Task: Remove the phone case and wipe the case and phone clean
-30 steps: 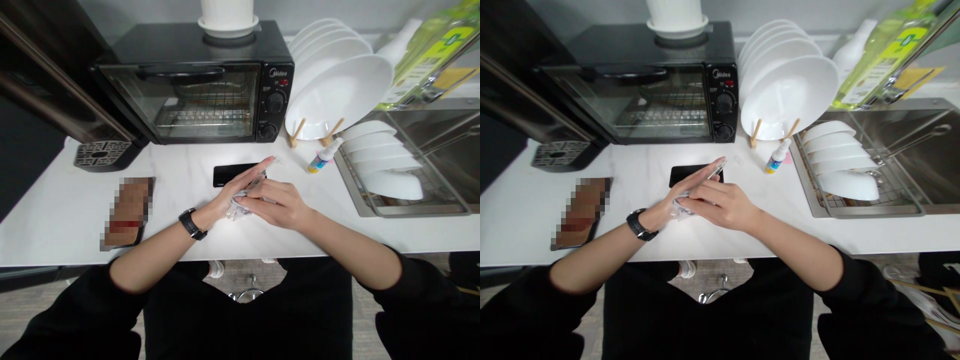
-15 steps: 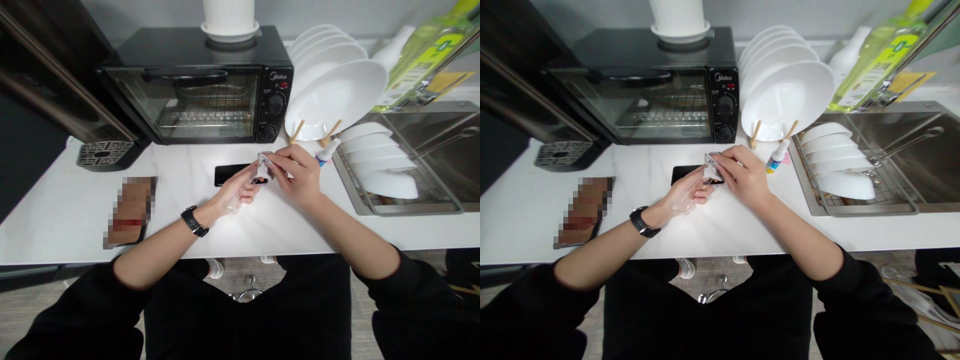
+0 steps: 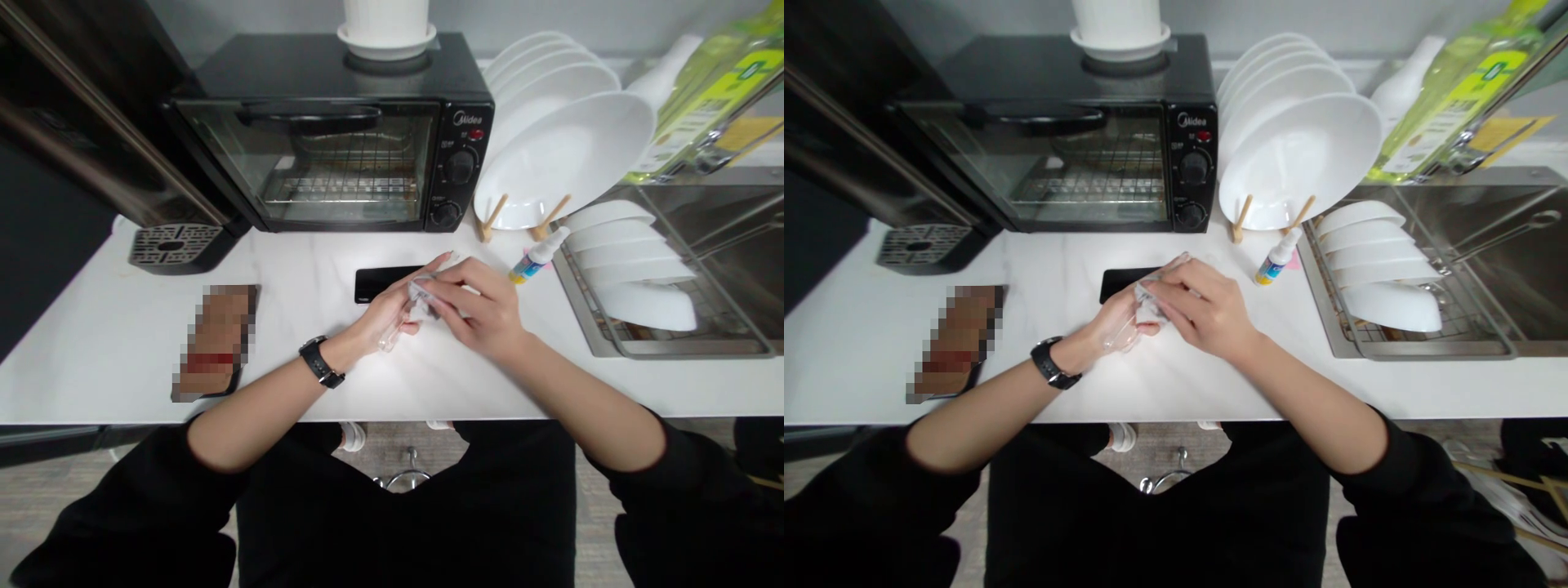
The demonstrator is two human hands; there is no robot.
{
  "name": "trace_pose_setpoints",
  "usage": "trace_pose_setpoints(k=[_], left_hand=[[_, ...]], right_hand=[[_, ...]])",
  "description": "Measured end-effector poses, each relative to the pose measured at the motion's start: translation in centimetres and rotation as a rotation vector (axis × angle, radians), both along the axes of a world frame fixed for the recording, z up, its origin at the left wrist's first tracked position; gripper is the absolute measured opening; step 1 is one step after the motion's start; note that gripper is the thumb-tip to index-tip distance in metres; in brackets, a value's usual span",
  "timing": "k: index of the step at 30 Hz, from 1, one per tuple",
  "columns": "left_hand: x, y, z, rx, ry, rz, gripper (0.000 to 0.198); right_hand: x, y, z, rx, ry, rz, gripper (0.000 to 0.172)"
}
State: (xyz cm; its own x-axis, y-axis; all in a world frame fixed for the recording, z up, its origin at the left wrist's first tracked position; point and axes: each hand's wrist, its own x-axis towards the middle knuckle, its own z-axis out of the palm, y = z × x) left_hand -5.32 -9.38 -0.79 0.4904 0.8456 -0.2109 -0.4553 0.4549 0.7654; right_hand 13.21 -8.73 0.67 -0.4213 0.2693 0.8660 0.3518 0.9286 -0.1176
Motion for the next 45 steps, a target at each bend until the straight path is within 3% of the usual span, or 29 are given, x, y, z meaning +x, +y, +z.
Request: trace_pose_setpoints(k=[3, 6, 8, 12, 16, 19, 23, 28, 32, 38, 41, 45], left_hand=[[0.1, -0.6, 1.5, 0.152, 0.045, 0.054, 0.037], [0.5, -1.1, 3.5, 0.15, 0.135, 0.097, 0.038], [0.6, -1.2, 4.0, 0.135, 0.147, 0.111, 0.039], [0.4, -0.7, 2.3, 0.128, 0.11, 0.095, 0.041], [0.1, -0.1, 0.4, 0.008, 0.086, 0.042, 0.033], [0.2, -0.1, 0.6, -0.139, 0.087, 0.045, 0.044], [0.3, -0.2, 1.3, -0.144, 0.054, 0.067, 0.048], [0.2, 0.0, 0.6, -0.142, 0.049, 0.055, 0.052], [0.2, -0.1, 0.1, -0.036, 0.032, 0.03, 0.044], [0.5, -0.9, 2.2, 0.141, 0.198, 0.102, 0.03], [0.7, -1.0, 2.5, 0.122, 0.223, 0.104, 0.031], [0.6, -0.8, 1.3, 0.087, 0.134, 0.051, 0.034]], right_hand=[[-1.1, -1.4, 0.1, 0.065, -0.082, 0.123, 0.02], [-2.0, -2.5, 0.1, 0.092, -0.112, 0.144, 0.012], [-2.1, -2.7, 0.2, 0.105, -0.11, 0.127, 0.008], [-1.2, -1.5, 0.0, 0.138, -0.099, 0.063, 0.012], [0.5, 0.8, -0.2, 0.073, -0.041, -0.068, 0.023], [1.4, 2.0, -0.3, 0.019, 0.038, -0.205, 0.023], [1.6, 2.6, -0.5, -0.009, 0.069, -0.262, 0.021], [1.4, 2.0, -0.5, -0.026, 0.082, -0.234, 0.023], [0.2, 0.3, -0.4, -0.002, 0.023, -0.082, 0.024], [-2.2, -2.8, -0.3, 0.105, -0.097, 0.149, 0.016], [-2.3, -3.0, -0.2, 0.078, -0.095, 0.15, 0.011], [-1.7, -2.0, -0.2, 0.148, -0.093, 0.069, 0.009]])
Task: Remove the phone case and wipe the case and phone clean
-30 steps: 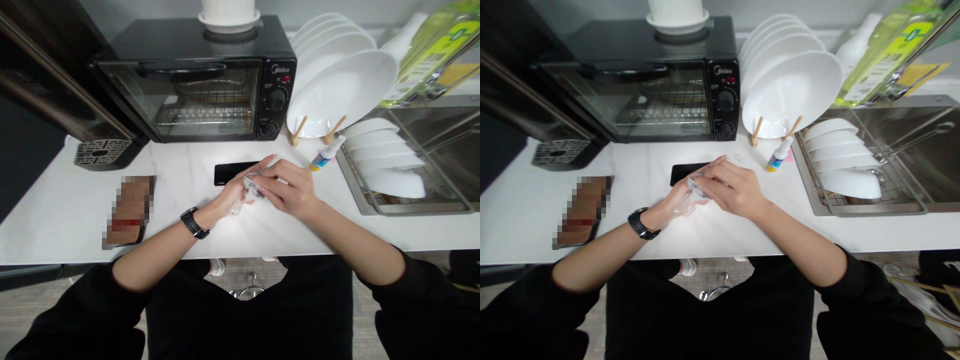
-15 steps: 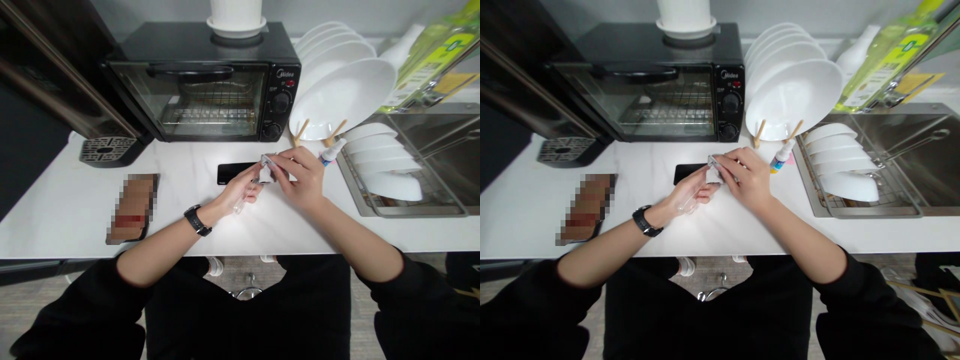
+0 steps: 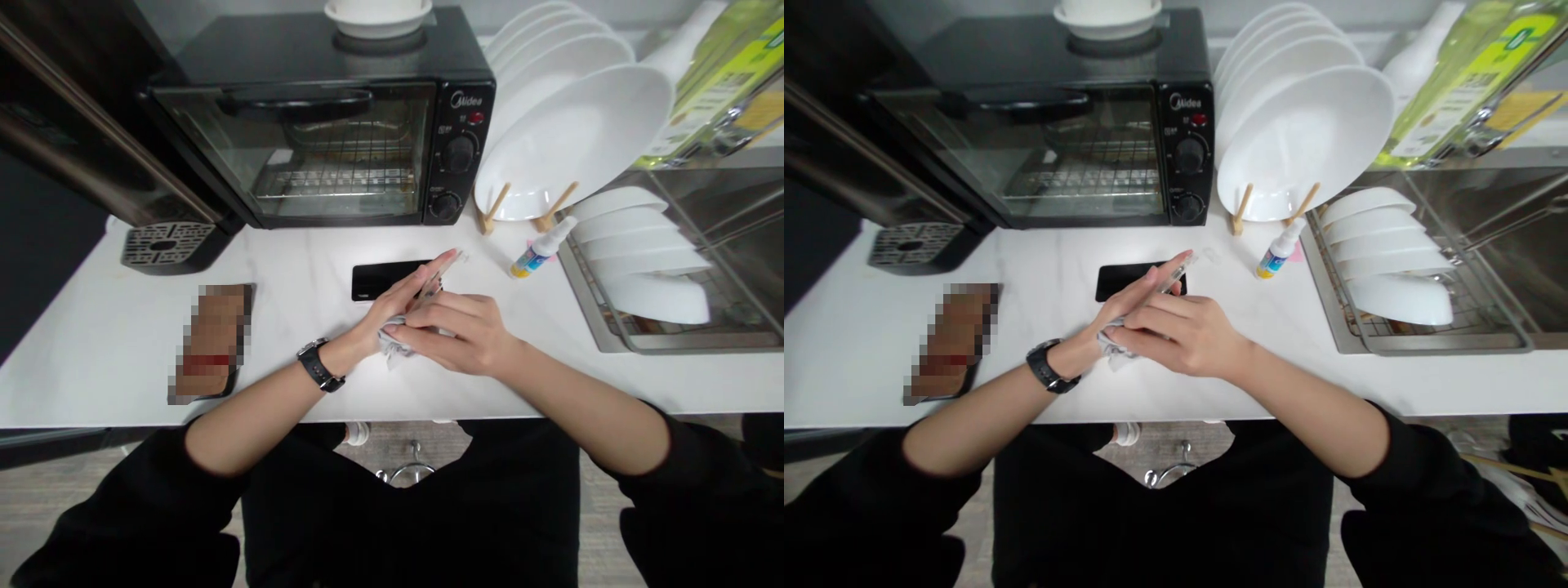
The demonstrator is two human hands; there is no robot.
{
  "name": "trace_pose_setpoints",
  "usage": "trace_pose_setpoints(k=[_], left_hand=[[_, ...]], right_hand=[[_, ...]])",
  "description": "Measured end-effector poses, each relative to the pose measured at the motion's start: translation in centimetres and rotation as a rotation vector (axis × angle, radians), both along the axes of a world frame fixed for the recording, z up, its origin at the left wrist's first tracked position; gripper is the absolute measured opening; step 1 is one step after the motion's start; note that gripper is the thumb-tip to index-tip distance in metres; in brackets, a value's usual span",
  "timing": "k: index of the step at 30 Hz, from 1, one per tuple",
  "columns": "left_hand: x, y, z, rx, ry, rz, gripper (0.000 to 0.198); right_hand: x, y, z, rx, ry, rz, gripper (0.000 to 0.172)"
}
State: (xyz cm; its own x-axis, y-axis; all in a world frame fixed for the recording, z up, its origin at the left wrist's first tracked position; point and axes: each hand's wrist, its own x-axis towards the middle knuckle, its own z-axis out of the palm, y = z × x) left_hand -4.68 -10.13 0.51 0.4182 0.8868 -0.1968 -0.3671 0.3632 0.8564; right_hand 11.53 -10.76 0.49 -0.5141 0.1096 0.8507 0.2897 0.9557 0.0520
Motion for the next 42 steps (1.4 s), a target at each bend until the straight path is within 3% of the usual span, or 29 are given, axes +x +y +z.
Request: trace_pose_setpoints(k=[4, 10, 13, 17, 22, 26, 29, 33, 38, 42], left_hand=[[0.0, 0.4, -0.8, -0.115, -0.117, -0.028, 0.035], [0.0, 0.7, 0.4, -0.312, -0.025, 0.022, 0.039], [0.0, 0.7, 0.5, -0.288, -0.036, 0.019, 0.039], [-0.2, 0.8, -0.9, -0.217, -0.031, -0.027, 0.044], [-0.8, 0.8, -2.5, 0.135, 0.059, -0.036, 0.05], [-1.0, 0.7, -2.6, 0.292, 0.201, -0.067, 0.054], [-0.9, 0.5, -2.4, 0.296, 0.261, -0.035, 0.057], [-0.4, 0.6, -2.5, 0.271, 0.175, -0.022, 0.052], [-0.5, 0.9, -2.0, 0.065, 0.054, -0.173, 0.064], [-1.4, 0.7, -0.6, 0.112, -0.039, -0.276, 0.071]], right_hand=[[1.7, 2.3, -0.2, -0.026, 0.035, -0.076, 0.017], [4.0, 5.5, -0.5, -0.135, 0.148, -0.238, 0.021], [4.1, 5.7, -0.5, -0.157, 0.149, -0.238, 0.021], [3.0, 4.3, -0.4, -0.155, 0.171, -0.191, 0.023], [-0.1, 0.8, -0.4, -0.089, 0.053, 0.009, 0.017], [-1.5, -0.7, -0.4, -0.053, 0.046, 0.045, 0.011], [-1.1, -0.4, -0.4, -0.038, 0.027, 0.047, 0.012], [0.3, 1.5, -0.5, -0.044, 0.038, 0.046, 0.018], [2.3, 4.2, -0.3, -0.027, 0.161, -0.15, 0.031], [3.2, 4.9, -0.2, 0.021, 0.281, -0.198, 0.037]])
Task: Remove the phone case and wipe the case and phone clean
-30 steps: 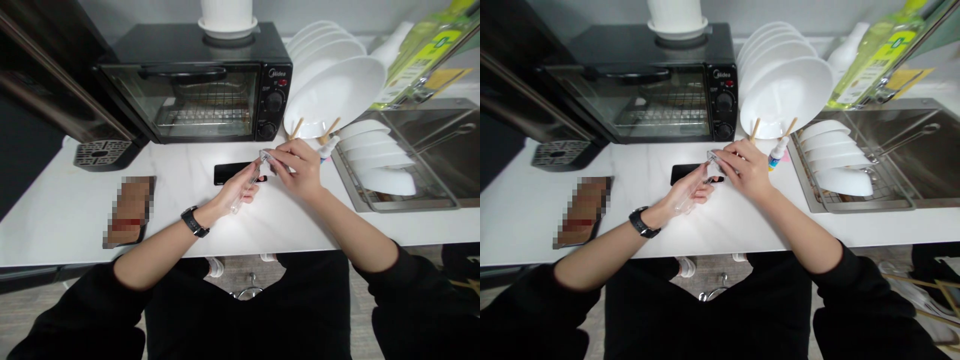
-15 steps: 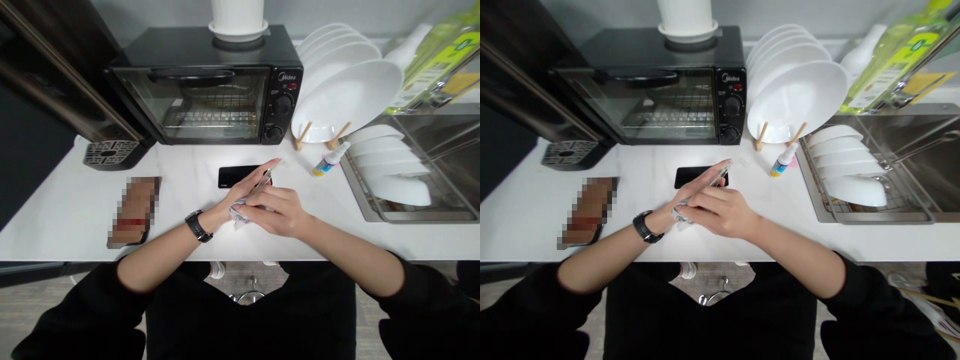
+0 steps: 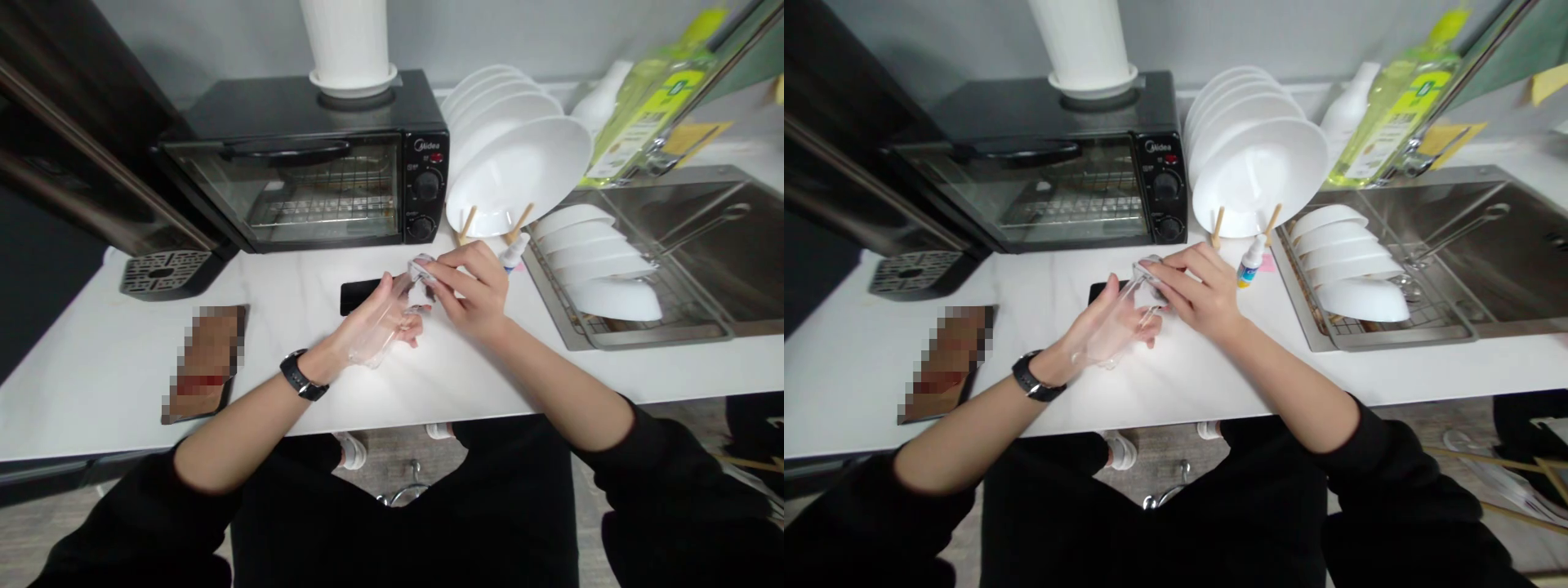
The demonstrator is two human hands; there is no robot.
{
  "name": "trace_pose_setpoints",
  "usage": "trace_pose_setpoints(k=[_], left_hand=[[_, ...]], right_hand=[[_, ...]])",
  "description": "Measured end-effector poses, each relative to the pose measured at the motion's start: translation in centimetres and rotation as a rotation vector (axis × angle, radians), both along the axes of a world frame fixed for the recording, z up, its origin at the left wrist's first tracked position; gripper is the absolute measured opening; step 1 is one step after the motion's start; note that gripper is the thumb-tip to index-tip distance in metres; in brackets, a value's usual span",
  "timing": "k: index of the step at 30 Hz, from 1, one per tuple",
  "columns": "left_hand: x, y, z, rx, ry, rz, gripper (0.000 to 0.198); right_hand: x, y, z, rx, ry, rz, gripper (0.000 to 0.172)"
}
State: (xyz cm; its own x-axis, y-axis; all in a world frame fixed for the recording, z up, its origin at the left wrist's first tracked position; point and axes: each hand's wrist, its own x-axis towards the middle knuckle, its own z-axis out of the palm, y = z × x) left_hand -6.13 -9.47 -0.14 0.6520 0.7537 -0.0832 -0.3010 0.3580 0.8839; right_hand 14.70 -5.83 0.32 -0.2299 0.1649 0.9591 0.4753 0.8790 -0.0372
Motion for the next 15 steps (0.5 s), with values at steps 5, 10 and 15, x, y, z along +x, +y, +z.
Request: trace_pose_setpoints(k=[5, 10, 15], left_hand=[[-2.1, 0.4, 1.7, 0.231, -0.075, 0.061, 0.079], [-3.9, 2.7, 2.1, 0.601, 0.005, 0.234, 0.079], [-3.8, 2.5, 2.4, 1.126, 0.25, 0.553, 0.06]], right_hand=[[0.3, -0.1, 0.0, 0.006, 0.169, -0.103, 0.032], [0.1, -0.3, 0.2, -0.023, 0.153, -0.085, 0.024], [0.0, -0.5, 0.1, -0.039, 0.135, -0.11, 0.022]])
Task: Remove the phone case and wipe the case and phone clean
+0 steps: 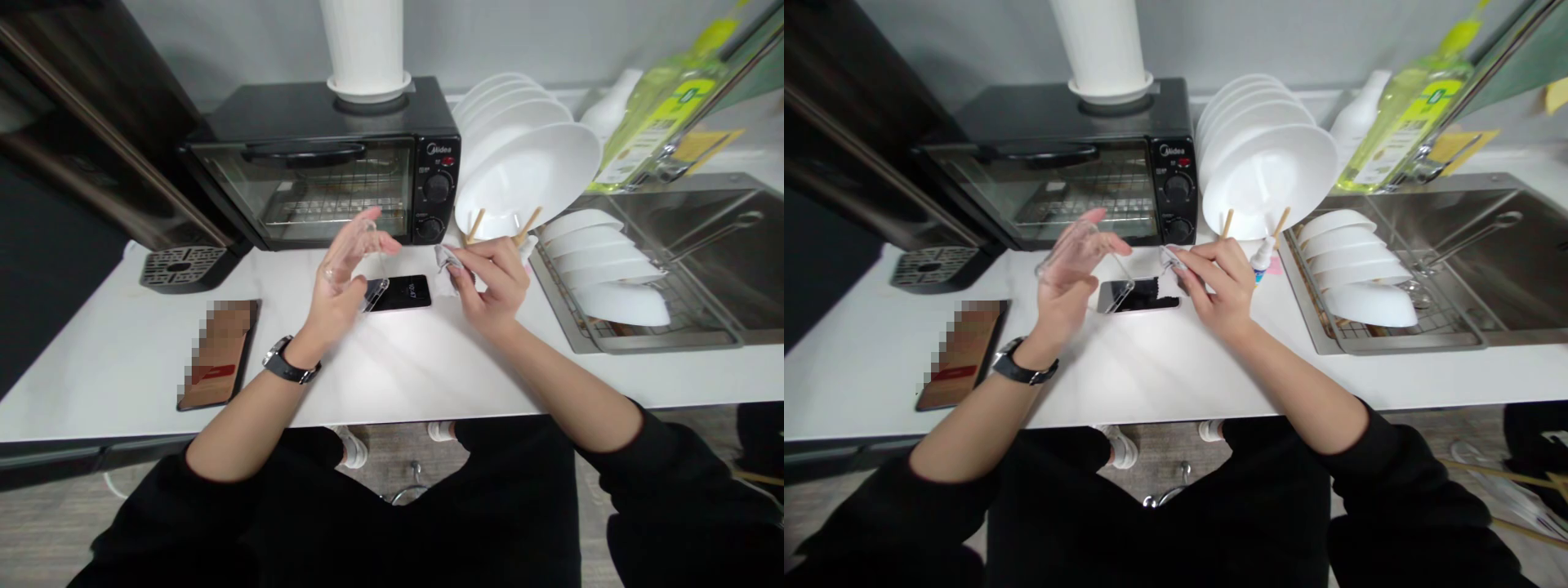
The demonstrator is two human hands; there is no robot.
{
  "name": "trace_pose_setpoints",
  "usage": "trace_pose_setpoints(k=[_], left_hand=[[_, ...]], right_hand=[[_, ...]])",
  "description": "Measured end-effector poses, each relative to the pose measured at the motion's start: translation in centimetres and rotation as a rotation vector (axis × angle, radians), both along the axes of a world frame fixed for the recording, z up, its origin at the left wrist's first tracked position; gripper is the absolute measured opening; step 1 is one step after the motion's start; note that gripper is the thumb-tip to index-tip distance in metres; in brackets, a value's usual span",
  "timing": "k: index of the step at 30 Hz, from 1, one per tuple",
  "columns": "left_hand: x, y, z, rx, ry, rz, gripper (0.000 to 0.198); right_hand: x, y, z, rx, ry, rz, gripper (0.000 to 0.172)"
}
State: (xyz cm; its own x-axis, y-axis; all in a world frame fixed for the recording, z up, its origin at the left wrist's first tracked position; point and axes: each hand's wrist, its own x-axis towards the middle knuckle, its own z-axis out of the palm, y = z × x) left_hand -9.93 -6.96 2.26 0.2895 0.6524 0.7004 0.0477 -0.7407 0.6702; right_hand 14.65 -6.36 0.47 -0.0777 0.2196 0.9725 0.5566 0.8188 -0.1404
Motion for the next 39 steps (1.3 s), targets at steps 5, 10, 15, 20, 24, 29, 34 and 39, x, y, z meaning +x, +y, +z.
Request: trace_pose_setpoints(k=[5, 10, 15, 20, 24, 29, 34, 39], left_hand=[[1.2, -1.8, 0.4, 0.225, 0.462, 0.182, 0.047], [1.6, -1.7, -0.3, 0.181, 0.611, 0.124, 0.049], [1.9, -2.4, -0.6, 0.15, 0.638, 0.132, 0.041], [2.5, -3.5, -0.1, 0.057, 0.606, 0.059, 0.064], [2.4, -3.9, 0.4, 0.011, 0.588, -0.019, 0.076], [2.2, -4.0, 1.0, -0.007, 0.556, -0.059, 0.076], [2.4, -3.9, 0.5, 0.024, 0.534, -0.017, 0.057], [2.3, -3.6, -0.3, 0.145, 0.488, -0.007, 0.042]], right_hand=[[-0.1, -0.4, 0.0, 0.026, 0.029, 0.057, 0.03], [-0.6, -0.8, -0.2, -0.021, -0.01, 0.138, 0.033], [-1.1, -1.7, -0.4, -0.069, -0.11, 0.26, 0.036], [-1.6, -3.2, 0.1, 0.034, -0.168, 0.382, 0.032], [-2.0, -4.0, 0.6, 0.085, -0.208, 0.451, 0.019], [-2.2, -4.2, 0.7, 0.103, -0.191, 0.437, 0.015], [-1.9, -3.5, 0.8, 0.124, -0.161, 0.389, 0.026], [-1.0, -2.3, 0.6, 0.036, -0.099, 0.294, 0.044]])
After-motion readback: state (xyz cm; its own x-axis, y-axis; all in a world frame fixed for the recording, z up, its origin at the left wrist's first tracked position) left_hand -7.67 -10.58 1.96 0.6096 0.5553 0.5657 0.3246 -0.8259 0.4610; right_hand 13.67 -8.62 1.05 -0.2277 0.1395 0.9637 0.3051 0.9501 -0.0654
